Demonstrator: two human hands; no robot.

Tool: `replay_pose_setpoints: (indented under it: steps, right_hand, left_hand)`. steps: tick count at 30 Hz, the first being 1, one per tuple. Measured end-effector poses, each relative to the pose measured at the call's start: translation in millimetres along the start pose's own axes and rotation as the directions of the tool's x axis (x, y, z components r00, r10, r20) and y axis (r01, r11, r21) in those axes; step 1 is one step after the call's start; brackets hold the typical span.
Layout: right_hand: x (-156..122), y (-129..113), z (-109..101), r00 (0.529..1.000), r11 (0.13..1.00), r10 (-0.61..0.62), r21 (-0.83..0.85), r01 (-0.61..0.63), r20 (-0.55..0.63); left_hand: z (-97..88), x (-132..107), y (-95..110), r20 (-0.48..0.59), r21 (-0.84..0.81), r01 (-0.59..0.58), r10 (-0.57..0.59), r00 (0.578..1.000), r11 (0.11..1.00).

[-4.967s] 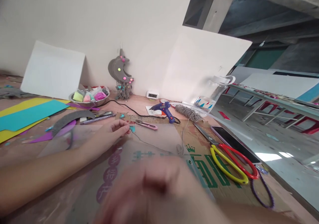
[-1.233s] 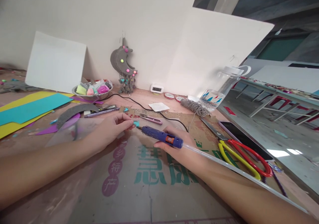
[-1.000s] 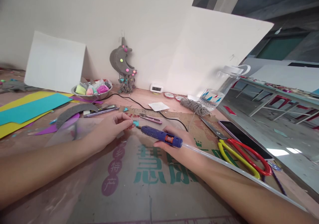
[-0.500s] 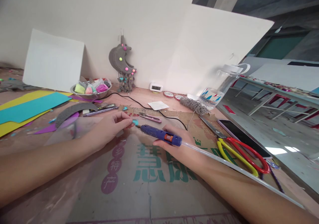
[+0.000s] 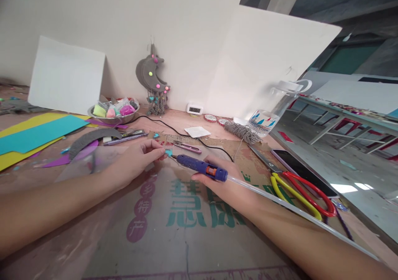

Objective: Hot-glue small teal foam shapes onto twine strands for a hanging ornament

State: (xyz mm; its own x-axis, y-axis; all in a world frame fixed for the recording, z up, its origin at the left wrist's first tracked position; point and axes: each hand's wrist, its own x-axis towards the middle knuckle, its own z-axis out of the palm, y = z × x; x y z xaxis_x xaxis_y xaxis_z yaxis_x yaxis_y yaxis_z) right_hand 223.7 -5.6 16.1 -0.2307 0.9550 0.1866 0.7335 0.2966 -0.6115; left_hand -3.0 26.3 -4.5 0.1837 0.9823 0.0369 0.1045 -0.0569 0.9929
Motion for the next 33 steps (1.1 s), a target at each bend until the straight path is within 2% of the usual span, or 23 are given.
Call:
replay_pose_setpoints:
  steps: [9, 14, 20, 28, 33]
  right_hand:
    - [-2, 4, 2, 1.000, 1.000, -0.008, -0.019, 0.007, -0.017]
    - [-1, 1, 1, 1.000, 1.000, -0.003, -0.014, 0.002, -0.023]
    - [-1, 1, 3, 0.997, 0.999, -0.031, -0.008, 0.031, -0.066]
    - [-5, -5, 2, 0.995, 1.000, 0.003, 0.004, -0.003, -0.103]
    - [-2, -2, 1, 0.996, 1.000, -0.023, -0.002, 0.023, -0.085]
  left_hand:
    - [0.7, -3, 3, 0.000, -0.006, 0.010, -0.010, 1.000, 1.000]
    - [2.4, -6, 9, -0.034, 0.077, 0.016, -0.013, 0.999, 0.997]
    - [-1.0, -3, 4, -0.014, 0.126, -0.046, 0.048, 0.999, 0.991]
    - [0.9, -6, 6, -0.013, 0.111, -0.015, 0.017, 1.000, 0.994]
    - [-0.4, -4, 4, -0.013, 0.125, -0.035, 0.037, 0.999, 0.992]
